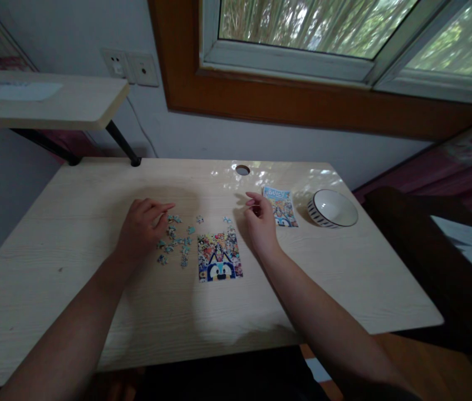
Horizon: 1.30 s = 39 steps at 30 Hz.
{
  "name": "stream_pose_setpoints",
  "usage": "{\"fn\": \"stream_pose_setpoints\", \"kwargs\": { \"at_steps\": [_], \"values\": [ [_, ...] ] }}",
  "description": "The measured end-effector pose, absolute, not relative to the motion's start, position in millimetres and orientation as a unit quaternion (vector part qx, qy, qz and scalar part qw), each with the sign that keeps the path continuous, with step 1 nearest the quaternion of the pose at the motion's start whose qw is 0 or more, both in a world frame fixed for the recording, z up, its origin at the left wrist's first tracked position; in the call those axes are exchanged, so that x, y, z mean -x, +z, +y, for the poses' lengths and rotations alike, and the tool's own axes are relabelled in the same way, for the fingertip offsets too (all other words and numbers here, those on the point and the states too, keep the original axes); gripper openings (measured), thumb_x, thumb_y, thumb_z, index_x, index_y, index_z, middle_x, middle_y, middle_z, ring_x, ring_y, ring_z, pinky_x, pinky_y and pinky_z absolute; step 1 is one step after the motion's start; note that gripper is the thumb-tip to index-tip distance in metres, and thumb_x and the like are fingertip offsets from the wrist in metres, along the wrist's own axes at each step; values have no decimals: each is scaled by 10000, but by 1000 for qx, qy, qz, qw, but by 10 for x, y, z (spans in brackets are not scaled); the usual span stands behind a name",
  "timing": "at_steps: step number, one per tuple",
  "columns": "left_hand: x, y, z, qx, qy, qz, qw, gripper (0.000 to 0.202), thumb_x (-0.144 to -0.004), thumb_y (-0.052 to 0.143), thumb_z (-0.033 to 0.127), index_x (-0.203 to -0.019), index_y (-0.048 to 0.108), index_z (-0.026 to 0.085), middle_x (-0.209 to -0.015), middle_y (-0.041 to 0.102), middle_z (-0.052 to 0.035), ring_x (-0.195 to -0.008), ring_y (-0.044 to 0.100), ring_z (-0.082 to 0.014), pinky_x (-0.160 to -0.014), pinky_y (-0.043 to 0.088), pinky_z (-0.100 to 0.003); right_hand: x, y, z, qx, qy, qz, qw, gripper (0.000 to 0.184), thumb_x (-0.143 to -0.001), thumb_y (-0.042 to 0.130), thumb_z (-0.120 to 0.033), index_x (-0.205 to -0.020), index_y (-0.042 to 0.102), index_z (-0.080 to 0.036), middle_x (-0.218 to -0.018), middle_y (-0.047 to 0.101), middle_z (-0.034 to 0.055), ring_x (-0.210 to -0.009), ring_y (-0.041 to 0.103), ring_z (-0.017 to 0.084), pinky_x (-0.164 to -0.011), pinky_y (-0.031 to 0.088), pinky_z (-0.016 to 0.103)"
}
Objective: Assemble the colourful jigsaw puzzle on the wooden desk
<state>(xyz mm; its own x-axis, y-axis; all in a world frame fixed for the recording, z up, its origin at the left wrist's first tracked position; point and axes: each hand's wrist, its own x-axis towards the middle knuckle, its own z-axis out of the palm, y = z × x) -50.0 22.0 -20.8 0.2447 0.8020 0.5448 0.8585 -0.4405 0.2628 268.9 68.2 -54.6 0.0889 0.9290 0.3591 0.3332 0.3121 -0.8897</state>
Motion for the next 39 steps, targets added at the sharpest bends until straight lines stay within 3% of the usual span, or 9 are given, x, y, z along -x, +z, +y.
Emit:
{"fn": "stream_pose_setpoints", "kwargs": {
  "at_steps": [12, 31, 39],
  "values": [
    [468, -197, 202, 808, -283, -516, 31, 298, -1011, 531, 262, -1199, 749, 188, -992, 668, -72, -958, 583, -246, -959, 467, -438, -2631, -489, 666, 511, 299, -576, 563, 461, -768, 541, -80, -1178, 670, -246, -1014, 601, 44, -874, 572, 190, -778, 486, 355],
    [407, -181, 179, 837, -248, -488, 11, 305, -1002, 533, 237, -1222, 738, 188, -1043, 694, -88, -988, 570, -258, -964, 471, -458, -2602, -411, 602, 507, 275, -624, 528, 409, -792, 528, -93, -1135, 692, -245, -968, 601, 27, -813, 566, 172, -761, 468, 338],
    [396, -173, 171, 834, -247, -493, -2, 308, -998, 533, 257, -1217, 743, 203, -1041, 691, -88, -1010, 556, -266, -967, 478, -457, -2571, -376, 558, 480, 253, -667, 511, 474, -753, 492, -41, -1121, 708, -249, -940, 568, 17, -813, 555, 168, -727, 459, 312]
  ]
}}
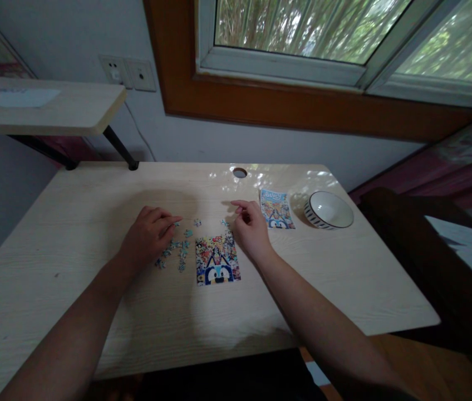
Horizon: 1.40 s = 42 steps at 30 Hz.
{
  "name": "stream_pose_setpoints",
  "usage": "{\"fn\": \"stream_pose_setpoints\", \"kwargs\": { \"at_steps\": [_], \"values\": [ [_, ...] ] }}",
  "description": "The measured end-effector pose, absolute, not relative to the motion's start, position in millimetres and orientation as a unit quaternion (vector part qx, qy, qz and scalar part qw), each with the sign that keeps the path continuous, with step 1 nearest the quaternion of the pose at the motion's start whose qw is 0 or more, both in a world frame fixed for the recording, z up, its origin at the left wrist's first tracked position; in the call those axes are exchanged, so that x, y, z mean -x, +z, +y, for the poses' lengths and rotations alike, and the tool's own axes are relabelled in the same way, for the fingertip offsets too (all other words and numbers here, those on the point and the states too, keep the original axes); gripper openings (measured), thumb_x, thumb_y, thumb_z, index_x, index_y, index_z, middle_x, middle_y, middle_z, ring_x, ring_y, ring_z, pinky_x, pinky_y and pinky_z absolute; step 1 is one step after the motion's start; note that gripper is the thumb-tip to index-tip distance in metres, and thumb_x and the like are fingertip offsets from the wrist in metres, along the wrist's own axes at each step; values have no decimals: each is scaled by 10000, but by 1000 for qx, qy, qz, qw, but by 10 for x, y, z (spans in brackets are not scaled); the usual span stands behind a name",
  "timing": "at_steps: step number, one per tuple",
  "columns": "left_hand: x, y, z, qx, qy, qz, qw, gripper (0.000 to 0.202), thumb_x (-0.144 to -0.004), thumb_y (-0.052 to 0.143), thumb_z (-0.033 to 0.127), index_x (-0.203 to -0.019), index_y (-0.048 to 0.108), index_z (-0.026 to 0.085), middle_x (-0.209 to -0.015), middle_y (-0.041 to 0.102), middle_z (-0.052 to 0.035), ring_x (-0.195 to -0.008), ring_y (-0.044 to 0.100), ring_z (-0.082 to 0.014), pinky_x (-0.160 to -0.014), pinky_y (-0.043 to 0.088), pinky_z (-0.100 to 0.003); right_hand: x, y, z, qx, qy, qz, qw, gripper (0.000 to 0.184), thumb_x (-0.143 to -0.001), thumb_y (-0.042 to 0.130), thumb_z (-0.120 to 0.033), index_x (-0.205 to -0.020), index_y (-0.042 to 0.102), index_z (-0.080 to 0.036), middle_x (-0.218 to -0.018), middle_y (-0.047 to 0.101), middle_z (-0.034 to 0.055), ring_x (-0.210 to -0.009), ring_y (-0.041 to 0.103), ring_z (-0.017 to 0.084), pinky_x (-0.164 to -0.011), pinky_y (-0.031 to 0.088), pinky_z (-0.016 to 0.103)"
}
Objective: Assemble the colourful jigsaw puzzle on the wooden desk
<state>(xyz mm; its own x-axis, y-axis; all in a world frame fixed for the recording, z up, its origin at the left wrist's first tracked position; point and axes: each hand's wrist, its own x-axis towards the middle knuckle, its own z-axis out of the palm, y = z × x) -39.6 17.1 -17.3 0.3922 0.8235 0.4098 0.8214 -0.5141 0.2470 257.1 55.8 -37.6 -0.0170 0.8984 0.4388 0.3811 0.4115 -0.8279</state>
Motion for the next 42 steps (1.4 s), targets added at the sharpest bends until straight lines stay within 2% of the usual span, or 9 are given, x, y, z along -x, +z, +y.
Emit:
{"fn": "stream_pose_setpoints", "kwargs": {
  "at_steps": [7, 16, 24, 42],
  "values": [
    [421, -197, 188, -834, 242, 496, 12, 310, -997, 530, 277, -1220, 741, 232, -1036, 690, -82, -1004, 564, -264, -972, 465, -454, -2558, -366, 547, 458, 264, -689, 495, 508, -736, 500, -26, -1137, 709, -259, -932, 560, 18, -789, 543, 170, -697, 464, 304],
    [415, -181, 186, -834, 243, 496, 14, 300, -1006, 527, 274, -1206, 745, 223, -1042, 692, -80, -1007, 569, -258, -989, 458, -447, -2557, -376, 549, 438, 260, -710, 485, 577, -716, 479, 14, -1164, 705, -270, -926, 553, 13, -820, 555, 176, -728, 462, 312],
    [425, -193, 191, -836, 240, 493, 6, 307, -1011, 524, 265, -1226, 732, 196, -1043, 694, -87, -1003, 564, -257, -977, 463, -441, -2550, -378, 548, 444, 268, -706, 483, 563, -719, 485, 10, -1152, 709, -273, -920, 550, 13, -795, 549, 173, -700, 459, 305],
    [403, -212, 188, -836, 237, 495, 13, 322, -1015, 517, 290, -1236, 740, 219, -1057, 695, -92, -1023, 563, -269, -973, 470, -470, -2546, -369, 545, 443, 270, -707, 480, 537, -738, 491, -4, -1144, 718, -274, -925, 556, 18, -809, 556, 180, -699, 474, 309]
  ]
}}
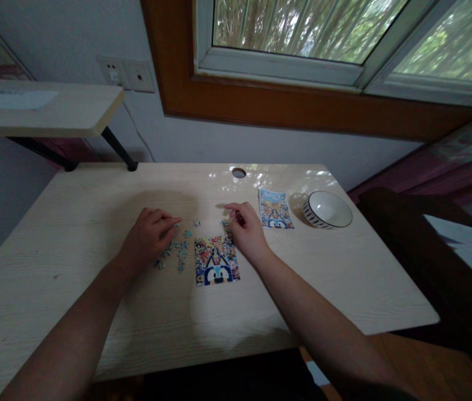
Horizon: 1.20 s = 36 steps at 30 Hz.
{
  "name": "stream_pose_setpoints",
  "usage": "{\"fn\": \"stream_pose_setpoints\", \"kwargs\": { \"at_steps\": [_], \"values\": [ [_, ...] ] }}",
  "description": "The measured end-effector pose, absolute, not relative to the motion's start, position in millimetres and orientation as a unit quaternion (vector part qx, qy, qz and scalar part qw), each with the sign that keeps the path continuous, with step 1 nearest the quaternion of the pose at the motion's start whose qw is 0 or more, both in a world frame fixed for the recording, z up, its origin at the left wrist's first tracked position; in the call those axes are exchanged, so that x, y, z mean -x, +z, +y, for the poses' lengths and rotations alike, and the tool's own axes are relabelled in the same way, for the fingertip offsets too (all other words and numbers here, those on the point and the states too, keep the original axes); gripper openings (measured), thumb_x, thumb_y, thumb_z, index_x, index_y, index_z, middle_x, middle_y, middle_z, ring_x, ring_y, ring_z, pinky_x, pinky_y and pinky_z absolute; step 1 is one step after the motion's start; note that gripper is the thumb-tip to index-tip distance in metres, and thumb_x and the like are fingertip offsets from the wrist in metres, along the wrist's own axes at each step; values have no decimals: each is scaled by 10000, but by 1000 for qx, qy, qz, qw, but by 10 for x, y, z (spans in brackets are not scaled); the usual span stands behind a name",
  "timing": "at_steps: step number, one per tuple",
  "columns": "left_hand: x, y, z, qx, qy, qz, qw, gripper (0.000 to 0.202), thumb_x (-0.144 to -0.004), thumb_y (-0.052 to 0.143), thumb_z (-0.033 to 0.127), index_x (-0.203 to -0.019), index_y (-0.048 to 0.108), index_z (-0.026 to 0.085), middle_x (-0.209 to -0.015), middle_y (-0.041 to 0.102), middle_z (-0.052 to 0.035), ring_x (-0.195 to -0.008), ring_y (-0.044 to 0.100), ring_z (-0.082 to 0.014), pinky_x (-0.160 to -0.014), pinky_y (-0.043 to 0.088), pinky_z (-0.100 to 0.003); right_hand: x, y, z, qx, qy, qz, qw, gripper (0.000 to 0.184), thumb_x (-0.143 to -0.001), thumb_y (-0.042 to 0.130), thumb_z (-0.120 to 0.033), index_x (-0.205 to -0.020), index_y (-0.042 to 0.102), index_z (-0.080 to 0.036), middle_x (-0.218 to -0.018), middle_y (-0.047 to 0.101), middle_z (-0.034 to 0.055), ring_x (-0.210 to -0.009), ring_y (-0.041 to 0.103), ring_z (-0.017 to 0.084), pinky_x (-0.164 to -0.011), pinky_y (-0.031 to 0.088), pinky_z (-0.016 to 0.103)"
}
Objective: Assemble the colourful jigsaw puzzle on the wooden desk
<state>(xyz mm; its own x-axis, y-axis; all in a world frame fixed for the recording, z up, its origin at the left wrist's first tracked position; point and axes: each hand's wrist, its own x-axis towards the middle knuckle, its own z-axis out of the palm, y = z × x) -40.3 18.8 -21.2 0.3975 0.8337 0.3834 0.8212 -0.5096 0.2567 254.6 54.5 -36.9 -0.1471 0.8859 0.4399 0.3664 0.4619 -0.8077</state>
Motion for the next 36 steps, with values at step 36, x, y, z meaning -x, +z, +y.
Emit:
{"fn": "stream_pose_setpoints", "kwargs": {
  "at_steps": [36],
  "values": [
    [256, -344, 156, -901, 212, 379, 23, 395, -989, 582, 149, -1378, 632, 204, -1253, 734, -80, -1261, 541, -297, -1042, 482, -476, -2504, -323, 521, 410, 283, -740, 451, 448, -774, 525, -22, -1106, 739, -235, -908, 579, 26, -845, 579, 183, -720, 465, 310]
  ]
}}
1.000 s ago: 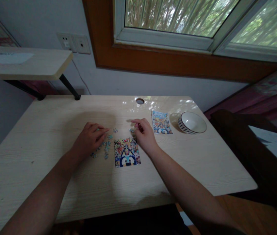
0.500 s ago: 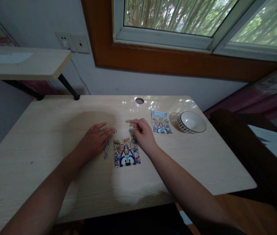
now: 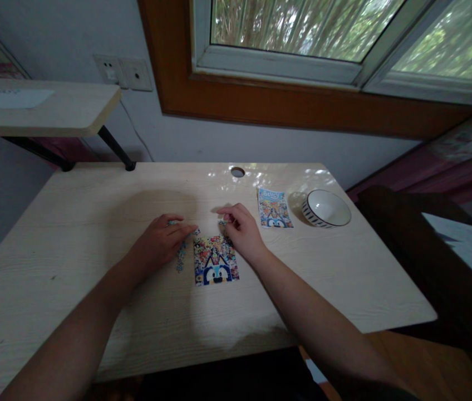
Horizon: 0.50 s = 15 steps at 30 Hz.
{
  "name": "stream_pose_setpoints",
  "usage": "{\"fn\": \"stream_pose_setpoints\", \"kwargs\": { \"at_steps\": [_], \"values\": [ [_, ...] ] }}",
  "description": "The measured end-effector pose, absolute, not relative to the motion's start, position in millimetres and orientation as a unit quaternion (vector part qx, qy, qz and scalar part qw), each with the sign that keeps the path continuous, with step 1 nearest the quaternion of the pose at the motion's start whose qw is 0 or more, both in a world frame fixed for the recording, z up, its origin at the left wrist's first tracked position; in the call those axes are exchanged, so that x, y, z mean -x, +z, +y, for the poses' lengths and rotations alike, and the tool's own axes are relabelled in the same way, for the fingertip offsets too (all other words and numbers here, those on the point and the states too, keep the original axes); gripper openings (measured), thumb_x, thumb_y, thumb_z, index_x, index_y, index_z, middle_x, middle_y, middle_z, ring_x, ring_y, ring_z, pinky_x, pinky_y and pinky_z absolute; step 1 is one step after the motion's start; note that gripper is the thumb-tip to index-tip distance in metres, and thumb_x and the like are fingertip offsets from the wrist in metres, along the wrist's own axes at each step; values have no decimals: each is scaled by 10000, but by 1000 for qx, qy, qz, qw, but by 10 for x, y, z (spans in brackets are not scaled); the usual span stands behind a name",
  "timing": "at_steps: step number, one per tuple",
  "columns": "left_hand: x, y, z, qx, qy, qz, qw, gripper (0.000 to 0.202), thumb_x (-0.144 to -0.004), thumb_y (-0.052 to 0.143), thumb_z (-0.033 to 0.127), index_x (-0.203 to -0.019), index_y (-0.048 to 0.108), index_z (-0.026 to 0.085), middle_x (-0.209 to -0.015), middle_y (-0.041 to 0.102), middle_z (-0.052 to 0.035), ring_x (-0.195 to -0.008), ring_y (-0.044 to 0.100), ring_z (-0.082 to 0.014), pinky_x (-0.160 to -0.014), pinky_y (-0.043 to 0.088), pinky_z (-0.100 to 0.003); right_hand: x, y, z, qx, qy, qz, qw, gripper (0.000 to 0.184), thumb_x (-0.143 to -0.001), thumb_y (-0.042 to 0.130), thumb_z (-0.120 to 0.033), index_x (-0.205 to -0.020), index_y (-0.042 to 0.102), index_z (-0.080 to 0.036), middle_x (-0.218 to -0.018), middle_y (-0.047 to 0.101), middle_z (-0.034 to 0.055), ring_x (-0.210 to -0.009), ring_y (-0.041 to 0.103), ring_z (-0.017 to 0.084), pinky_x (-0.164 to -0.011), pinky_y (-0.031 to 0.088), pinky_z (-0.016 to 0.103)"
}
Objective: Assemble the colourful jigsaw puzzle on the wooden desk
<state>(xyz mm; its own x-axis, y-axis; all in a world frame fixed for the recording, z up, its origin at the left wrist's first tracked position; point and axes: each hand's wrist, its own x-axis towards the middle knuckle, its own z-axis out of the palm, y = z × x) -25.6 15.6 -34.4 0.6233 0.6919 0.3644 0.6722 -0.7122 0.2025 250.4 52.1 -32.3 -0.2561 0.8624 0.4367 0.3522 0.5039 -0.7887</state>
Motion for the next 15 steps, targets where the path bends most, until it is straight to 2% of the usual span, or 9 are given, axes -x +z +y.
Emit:
{"fn": "stream_pose_setpoints", "kwargs": {
  "at_steps": [15],
  "values": [
    [245, -284, 136, -912, 212, 349, 33, 396, -978, 586, 118, -1341, 678, 245, -1311, 715, -53, -1282, 531, -286, -1086, 458, -492, -2479, -348, 505, 376, 242, -795, 410, 457, -775, 527, 29, -1091, 732, -229, -941, 626, 42, -905, 596, 203, -810, 489, 349]
  ]
}}
